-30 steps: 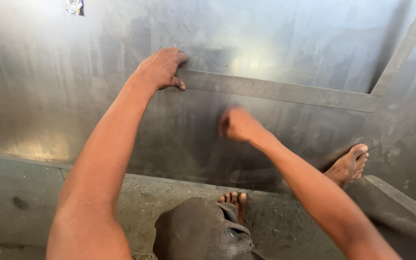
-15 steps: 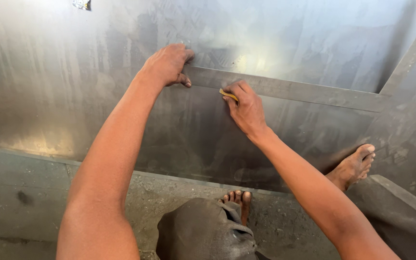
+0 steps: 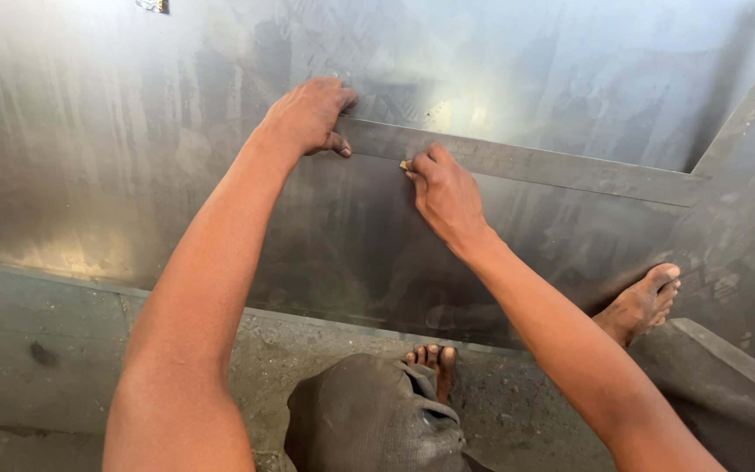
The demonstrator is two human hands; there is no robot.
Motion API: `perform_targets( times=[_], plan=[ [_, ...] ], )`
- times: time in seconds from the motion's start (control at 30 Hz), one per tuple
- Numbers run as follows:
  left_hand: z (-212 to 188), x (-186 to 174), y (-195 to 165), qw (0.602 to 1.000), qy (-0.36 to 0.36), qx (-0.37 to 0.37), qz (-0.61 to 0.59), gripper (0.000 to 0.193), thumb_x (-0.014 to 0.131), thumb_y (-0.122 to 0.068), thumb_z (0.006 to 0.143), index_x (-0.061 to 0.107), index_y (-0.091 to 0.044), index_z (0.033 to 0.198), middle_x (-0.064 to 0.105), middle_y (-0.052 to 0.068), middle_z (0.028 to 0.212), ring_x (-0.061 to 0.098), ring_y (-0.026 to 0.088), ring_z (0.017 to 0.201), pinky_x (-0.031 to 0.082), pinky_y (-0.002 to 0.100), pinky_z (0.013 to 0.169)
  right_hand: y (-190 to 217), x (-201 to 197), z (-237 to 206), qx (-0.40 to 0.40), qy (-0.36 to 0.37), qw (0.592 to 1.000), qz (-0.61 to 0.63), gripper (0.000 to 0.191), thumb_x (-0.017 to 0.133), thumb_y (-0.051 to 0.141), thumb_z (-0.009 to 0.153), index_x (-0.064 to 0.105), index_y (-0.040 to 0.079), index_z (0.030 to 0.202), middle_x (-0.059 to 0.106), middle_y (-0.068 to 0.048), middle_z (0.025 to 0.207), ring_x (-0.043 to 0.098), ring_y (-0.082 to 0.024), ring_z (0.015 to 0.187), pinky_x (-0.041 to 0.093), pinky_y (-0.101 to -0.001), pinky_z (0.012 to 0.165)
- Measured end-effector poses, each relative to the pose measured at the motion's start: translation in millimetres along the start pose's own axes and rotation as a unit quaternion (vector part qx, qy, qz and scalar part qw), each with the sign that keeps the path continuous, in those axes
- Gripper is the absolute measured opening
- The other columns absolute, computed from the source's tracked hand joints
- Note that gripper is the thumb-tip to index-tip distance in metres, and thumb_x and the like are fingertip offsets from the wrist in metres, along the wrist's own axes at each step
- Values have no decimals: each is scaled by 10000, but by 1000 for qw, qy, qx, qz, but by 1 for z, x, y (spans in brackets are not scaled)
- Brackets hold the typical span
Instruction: The person uses a metal ruler and a yellow marker to draw straight lines on a large metal sheet. They repeatedly reposition the ruler to create a series of parallel lines across the surface.
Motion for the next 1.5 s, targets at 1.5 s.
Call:
perform_targets(
  times=[1.5],
  plan=[
    [10, 41, 18, 989, -115, 64, -73, 742, 846, -156, 620, 593, -87, 1314, 604, 161, 1347, 556, 362, 1262, 490, 477, 1002, 134, 86, 297, -13, 177, 978, 107, 208, 706, 217, 895, 677, 67, 1037, 621, -152, 1318, 595, -381, 1166, 484, -465, 957]
  ],
)
Point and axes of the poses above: each hand's wrist, its own z-axis towards the middle knuckle, its own x-axis out of the palm, y = z × x, the point moved 6 cm from there along z, towards the middle knuckle
